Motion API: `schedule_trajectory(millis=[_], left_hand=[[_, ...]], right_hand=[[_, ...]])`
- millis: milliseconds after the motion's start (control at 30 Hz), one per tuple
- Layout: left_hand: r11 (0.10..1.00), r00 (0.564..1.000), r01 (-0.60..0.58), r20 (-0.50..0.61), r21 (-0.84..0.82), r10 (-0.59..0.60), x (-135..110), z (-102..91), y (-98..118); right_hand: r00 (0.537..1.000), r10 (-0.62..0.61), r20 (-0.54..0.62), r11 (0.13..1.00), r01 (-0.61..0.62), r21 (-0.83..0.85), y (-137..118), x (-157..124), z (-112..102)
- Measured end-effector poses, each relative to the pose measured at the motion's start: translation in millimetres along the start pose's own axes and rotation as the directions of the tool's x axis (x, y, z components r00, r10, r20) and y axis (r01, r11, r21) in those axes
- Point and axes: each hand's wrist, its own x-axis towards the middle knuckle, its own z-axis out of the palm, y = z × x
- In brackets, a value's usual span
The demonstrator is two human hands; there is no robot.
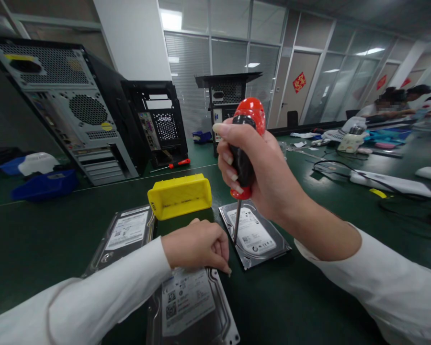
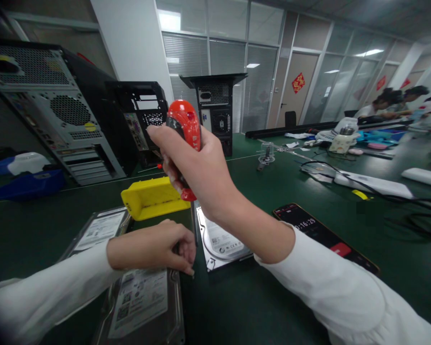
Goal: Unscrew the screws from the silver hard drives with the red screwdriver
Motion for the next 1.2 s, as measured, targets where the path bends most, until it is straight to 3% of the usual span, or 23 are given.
schedule_trajectory(millis=[167, 400, 533, 633, 800, 900, 1067, 1200], left_hand=[[0.985, 0.999, -0.027, -0.035, 0.168, 0.033, 5, 7.6, 10], [0.99, 0.998, -0.059, 0.002, 0.125, 0.059, 11, 4.8, 3], [0.979, 0.994, -0.109, -0.015, -0.172, 0.108, 9, 3.0, -9], [0.892, 0.994, -0.11, -0.07, -0.439, 0.088, 3, 1.6, -21], [0.79, 0.994, -0.045, -0.103, -0.611, -0.023, -9, 0.5, -36], [0.799, 0.992, -0.05, -0.122, -0.599, -0.029, -15, 0.4, -37], [0.851, 0.99, -0.122, -0.123, -0.511, 0.068, -25, 5.3, -35], [0.895, 0.966, -0.177, -0.245, -0.409, 0.08, -34, 21.6, -32]], right_hand=[[1.0, 0.013, 0.006, 1.0, -0.013, -0.009, 0, -1, 2], [1.0, 0.009, -0.008, 1.0, -0.009, -0.025, -3, -2, 1], [1.0, 0.0, -0.005, 1.0, 0.0, 0.008, -5, 0, -1], [1.0, -0.007, -0.009, 0.999, 0.008, 0.034, -6, 2, -2], [1.0, 0.003, -0.02, 1.0, -0.002, 0.021, -4, 1, 0], [1.0, 0.021, -0.008, 1.0, -0.021, -0.001, -3, 0, 1], [0.999, 0.034, -0.007, 0.999, -0.034, 0.012, 0, -2, 4], [0.996, 0.061, -0.069, 0.995, -0.055, 0.085, 2, -7, 10]])
